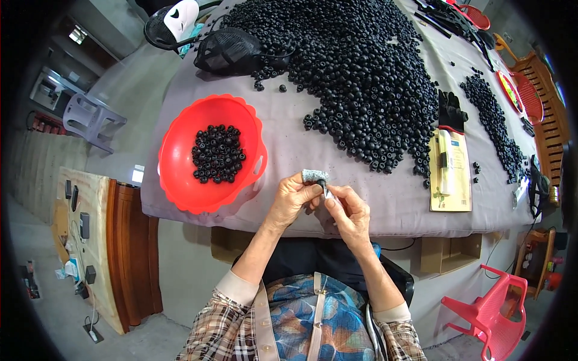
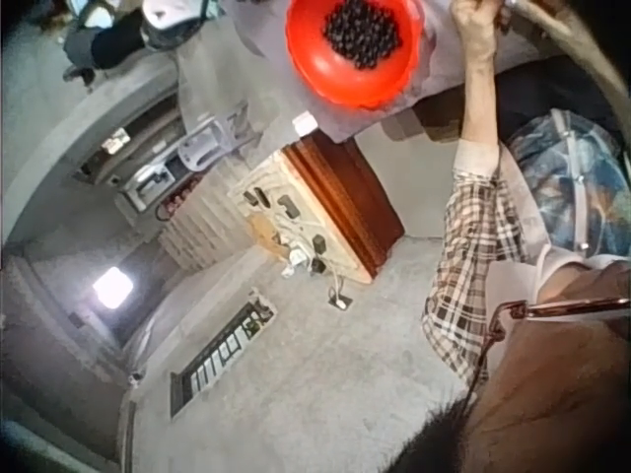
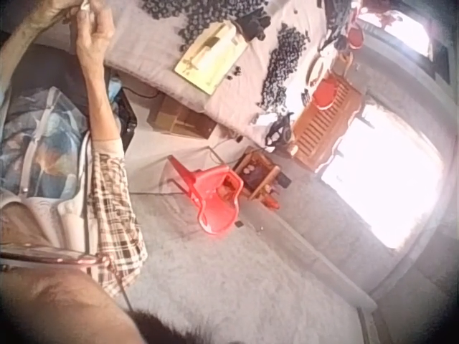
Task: The person sorts small black spheres by hand on a table, then marks them with a marker pen.
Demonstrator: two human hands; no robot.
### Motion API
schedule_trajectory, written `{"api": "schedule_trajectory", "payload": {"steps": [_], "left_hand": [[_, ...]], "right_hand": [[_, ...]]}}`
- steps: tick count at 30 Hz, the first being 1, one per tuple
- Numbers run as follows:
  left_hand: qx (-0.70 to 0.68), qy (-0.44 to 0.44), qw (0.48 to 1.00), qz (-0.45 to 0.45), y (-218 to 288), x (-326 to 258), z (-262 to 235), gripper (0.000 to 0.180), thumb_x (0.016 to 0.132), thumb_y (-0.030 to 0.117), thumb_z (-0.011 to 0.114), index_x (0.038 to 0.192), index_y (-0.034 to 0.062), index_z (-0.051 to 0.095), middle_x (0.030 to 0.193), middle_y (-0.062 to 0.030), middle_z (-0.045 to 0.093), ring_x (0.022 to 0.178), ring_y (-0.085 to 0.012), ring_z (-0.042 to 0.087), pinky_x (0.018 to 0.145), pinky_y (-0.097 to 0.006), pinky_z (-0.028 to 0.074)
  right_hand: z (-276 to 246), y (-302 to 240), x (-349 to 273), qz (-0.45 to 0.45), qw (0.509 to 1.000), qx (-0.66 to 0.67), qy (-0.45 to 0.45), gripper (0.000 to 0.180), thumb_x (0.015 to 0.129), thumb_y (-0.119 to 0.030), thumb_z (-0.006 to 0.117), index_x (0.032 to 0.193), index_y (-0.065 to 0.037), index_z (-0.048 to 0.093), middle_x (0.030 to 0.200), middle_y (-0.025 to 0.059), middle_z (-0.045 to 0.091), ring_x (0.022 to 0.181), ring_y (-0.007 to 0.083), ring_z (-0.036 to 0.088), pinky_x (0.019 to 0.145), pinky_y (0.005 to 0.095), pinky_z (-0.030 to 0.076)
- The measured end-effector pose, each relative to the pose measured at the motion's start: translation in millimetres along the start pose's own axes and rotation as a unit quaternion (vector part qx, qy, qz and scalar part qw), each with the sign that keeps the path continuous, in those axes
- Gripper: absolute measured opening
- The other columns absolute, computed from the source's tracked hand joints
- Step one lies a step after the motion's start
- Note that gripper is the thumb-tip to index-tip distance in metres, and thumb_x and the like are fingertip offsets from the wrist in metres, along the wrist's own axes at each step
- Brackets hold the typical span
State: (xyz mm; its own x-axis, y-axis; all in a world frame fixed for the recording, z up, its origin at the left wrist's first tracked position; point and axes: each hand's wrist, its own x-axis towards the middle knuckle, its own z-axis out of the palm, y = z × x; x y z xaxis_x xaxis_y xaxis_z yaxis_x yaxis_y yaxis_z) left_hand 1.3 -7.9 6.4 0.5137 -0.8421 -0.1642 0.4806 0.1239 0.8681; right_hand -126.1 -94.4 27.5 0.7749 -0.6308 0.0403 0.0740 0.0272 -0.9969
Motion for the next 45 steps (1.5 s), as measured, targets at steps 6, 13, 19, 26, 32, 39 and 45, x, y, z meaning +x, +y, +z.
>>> {"api": "schedule_trajectory", "payload": {"steps": [6, 13, 19, 26, 32, 39, 45], "left_hand": [[-0.016, -0.008, 1.0, -0.008, -0.2, -2.6, -0.1, 0.012, 0.087, 0.011, 0.059, 0.097, 0.0057, 0.061, 0.064, 0.0018, 0.055, 0.053, -0.0045, 0.047, 0.045, -0.018, 0.037], [-0.014, -0.009, 1.0, -0.011, 0.1, -2.6, -0.1, 0.011, 0.087, 0.011, 0.058, 0.096, 0.0064, 0.062, 0.065, 0.0025, 0.055, 0.054, -0.0039, 0.047, 0.045, -0.018, 0.037], [-0.008, -0.009, 1.0, -0.007, 0.0, -2.2, 0.0, 0.011, 0.087, 0.011, 0.058, 0.096, 0.0061, 0.062, 0.065, 0.0025, 0.055, 0.054, -0.004, 0.047, 0.046, -0.018, 0.037], [-0.011, -0.008, 1.0, -0.01, -1.6, -2.5, -1.4, 0.012, 0.087, 0.011, 0.058, 0.096, 0.0049, 0.061, 0.064, 0.0022, 0.055, 0.053, -0.0042, 0.047, 0.046, -0.018, 0.037], [0.0, -0.018, 1.0, -0.008, -0.7, -2.5, -0.7, 0.012, 0.087, 0.011, 0.058, 0.095, 0.0038, 0.061, 0.064, 0.002, 0.054, 0.053, -0.0044, 0.046, 0.046, -0.019, 0.036], [-0.005, -0.018, 1.0, -0.004, 2.0, -3.5, 1.7, 0.012, 0.087, 0.01, 0.058, 0.095, 0.0026, 0.061, 0.063, 0.0023, 0.053, 0.053, -0.0044, 0.044, 0.046, -0.019, 0.035], [-0.001, -0.019, 1.0, -0.005, 1.7, -4.5, 0.7, 0.012, 0.087, 0.009, 0.057, 0.095, 0.0016, 0.061, 0.063, 0.0021, 0.053, 0.053, -0.0044, 0.044, 0.046, -0.019, 0.034]], "right_hand": [[0.4, -2.7, 0.2, -0.029, 0.996, -0.082, 0.016, 0.02, 0.081, -0.007, 0.063, 0.099, 0.0, 0.063, 0.078, 0.0057, 0.058, 0.067, 0.0111, 0.054, 0.058, 0.0239, 0.042], [1.0, -1.9, 1.2, -0.053, 0.993, -0.106, 0.018, 0.02, 0.08, -0.007, 0.064, 0.099, -0.001, 0.064, 0.075, 0.0048, 0.057, 0.062, 0.01, 0.052, 0.053, 0.0232, 0.039], [1.5, 3.5, 1.6, -0.057, 0.992, -0.109, 0.031, 0.02, 0.08, -0.009, 0.065, 0.099, -0.002, 0.064, 0.071, 0.003, 0.054, 0.057, 0.0086, 0.046, 0.048, 0.0232, 0.034], [-0.1, 2.3, 2.5, -0.061, 0.989, -0.133, 0.023, 0.02, 0.08, -0.01, 0.065, 0.099, -0.003, 0.064, 0.068, 0.0032, 0.052, 0.055, 0.009, 0.045, 0.047, 0.0239, 0.034], [-2.1, -0.3, 2.8, -0.054, 0.991, -0.122, 0.016, 0.019, 0.081, -0.01, 0.064, 0.098, -0.003, 0.064, 0.069, 0.0034, 0.052, 0.056, 0.0083, 0.047, 0.048, 0.0233, 0.035], [-3.8, -3.5, 4.6, -0.03, 0.992, -0.124, 0.0, 0.017, 0.082, -0.009, 0.063, 0.097, -0.002, 0.064, 0.069, 0.0038, 0.053, 0.058, 0.0089, 0.05, 0.05, 0.0236, 0.038], [-4.0, -0.5, 5.1, -0.014, 0.995, -0.103, -0.006, 0.014, 0.082, -0.008, 0.062, 0.094, -0.002, 0.064, 0.072, 0.0051, 0.057, 0.061, 0.0105, 0.053, 0.055, 0.0246, 0.042]]}}
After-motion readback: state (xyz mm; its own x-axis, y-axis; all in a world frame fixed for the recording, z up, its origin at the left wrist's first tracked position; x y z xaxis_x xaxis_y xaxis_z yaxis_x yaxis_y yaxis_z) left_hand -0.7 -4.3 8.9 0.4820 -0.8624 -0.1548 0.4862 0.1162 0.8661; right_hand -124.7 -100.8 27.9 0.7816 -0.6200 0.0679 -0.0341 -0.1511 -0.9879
